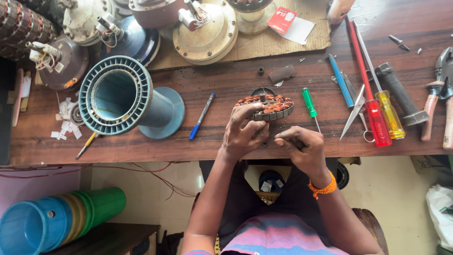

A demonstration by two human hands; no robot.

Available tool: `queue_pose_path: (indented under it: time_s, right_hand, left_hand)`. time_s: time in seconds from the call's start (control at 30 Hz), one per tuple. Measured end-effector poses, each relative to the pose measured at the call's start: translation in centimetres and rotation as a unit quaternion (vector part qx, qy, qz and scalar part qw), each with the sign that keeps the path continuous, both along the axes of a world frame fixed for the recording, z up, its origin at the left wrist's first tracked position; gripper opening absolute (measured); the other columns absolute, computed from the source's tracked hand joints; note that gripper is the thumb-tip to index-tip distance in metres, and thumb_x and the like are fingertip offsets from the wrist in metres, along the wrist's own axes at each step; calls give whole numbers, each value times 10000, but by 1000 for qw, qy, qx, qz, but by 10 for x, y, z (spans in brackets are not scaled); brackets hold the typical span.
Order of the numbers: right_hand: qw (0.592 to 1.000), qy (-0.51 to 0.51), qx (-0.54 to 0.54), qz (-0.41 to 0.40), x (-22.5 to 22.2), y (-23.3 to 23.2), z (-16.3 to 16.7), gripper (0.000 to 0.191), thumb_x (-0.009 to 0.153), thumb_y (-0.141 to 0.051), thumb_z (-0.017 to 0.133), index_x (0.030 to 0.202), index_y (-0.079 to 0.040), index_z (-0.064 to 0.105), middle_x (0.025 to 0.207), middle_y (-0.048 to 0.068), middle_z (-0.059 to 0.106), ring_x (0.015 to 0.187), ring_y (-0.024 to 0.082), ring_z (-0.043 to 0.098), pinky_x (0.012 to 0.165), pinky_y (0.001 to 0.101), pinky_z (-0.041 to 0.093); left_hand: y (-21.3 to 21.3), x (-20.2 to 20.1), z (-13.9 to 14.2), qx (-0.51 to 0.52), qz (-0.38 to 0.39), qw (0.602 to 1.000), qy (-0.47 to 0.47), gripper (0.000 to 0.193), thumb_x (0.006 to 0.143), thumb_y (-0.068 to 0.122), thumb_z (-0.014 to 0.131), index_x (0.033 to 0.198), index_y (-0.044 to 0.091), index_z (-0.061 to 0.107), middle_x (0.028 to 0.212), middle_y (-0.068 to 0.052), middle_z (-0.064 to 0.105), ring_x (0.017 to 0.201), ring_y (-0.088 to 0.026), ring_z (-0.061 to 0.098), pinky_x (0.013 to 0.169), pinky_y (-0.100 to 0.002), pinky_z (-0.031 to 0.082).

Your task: The person sits at a workbench and works on an electric motor armature by hand, pressing and seating copper windings around the commutator and turning the armature to work around its circumference. Various hand tools, screwdrivers, pliers and a hammer lie on the bench while the person manipulates the windings with their fingers.

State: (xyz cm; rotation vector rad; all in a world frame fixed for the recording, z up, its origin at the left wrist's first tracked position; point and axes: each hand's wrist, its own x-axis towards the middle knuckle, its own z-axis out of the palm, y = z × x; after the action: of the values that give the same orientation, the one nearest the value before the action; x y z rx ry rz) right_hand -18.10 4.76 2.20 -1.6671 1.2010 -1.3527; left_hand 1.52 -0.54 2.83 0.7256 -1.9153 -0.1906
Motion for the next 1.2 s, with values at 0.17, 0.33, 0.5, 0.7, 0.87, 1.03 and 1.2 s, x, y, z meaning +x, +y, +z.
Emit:
queue_pose_path:
  time_s: [0.17, 0.33, 0.5, 0.7, 0.87, 1.03, 1.2]
  right_hand:
    - [998, 55, -13, -10, -1, 1, 25, 126, 824, 15, 826, 909, -9, 736, 750, 61, 658, 613, 105, 551, 557, 252, 399]
    - [996, 76, -36, 5, 3, -4, 50, 118, 867, 28, 797, 950, -5, 720, 825, 67, 711, 727, 111, 690, 642, 257, 522]
    - [996, 76, -52, -13, 15, -24, 65, 107, 918, 31, 795, 969, 9, 703, 869, 76, 730, 794, 109, 715, 696, 264, 558]
    - [994, 105, -25, -37, 24, -40, 74, 84, 918, 38, 787, 972, 27, 724, 805, 87, 718, 700, 105, 654, 623, 270, 506]
    - [998, 63, 12, -6, 21, -48, 76, 57, 972, -16, 743, 1008, 10, 706, 765, 8, 698, 705, 18, 624, 587, 239, 473]
    - [992, 118, 31, -27, 16, -64, 82, 83, 962, -39, 771, 1007, 10, 722, 655, -5, 608, 600, 5, 474, 507, 256, 368]
    - [993, 89, 70, -31, 16, -70, 78, 89, 945, -62, 765, 1004, -3, 735, 680, -30, 638, 611, -2, 507, 511, 238, 399]
  left_hand:
    - [6, -8, -13, -25, 60, 998, 24, 203, 854, 72, 848, 888, 68, 648, 1444, -85, 448, 1302, -296, 544, 1113, -423, 546]
    - [16, -16, -18, -18, 139, 989, 52, 204, 810, 83, 838, 856, 68, 640, 1459, -112, 426, 1327, -301, 485, 1115, -441, 496]
    - [17, -20, -20, 29, 103, 986, 125, 163, 844, 38, 781, 899, 45, 627, 1470, -118, 373, 1372, -269, 516, 1169, -437, 527]
    - [20, -26, -13, 54, 125, 981, 142, 174, 803, 2, 774, 864, 18, 612, 1449, -132, 401, 1358, -285, 519, 1143, -428, 519]
    - [21, -32, -11, 67, 139, 976, 157, 139, 813, -20, 764, 861, 6, 636, 1422, -129, 442, 1338, -277, 536, 1105, -406, 541]
    - [20, -40, -14, 104, 125, 965, 203, 112, 859, -7, 734, 888, 4, 626, 1422, -138, 428, 1296, -270, 592, 1084, -378, 585]
    - [18, -26, -3, 29, 128, 982, 136, 200, 838, 20, 763, 957, 78, 613, 1364, -111, 498, 1279, -337, 546, 1105, -422, 525]
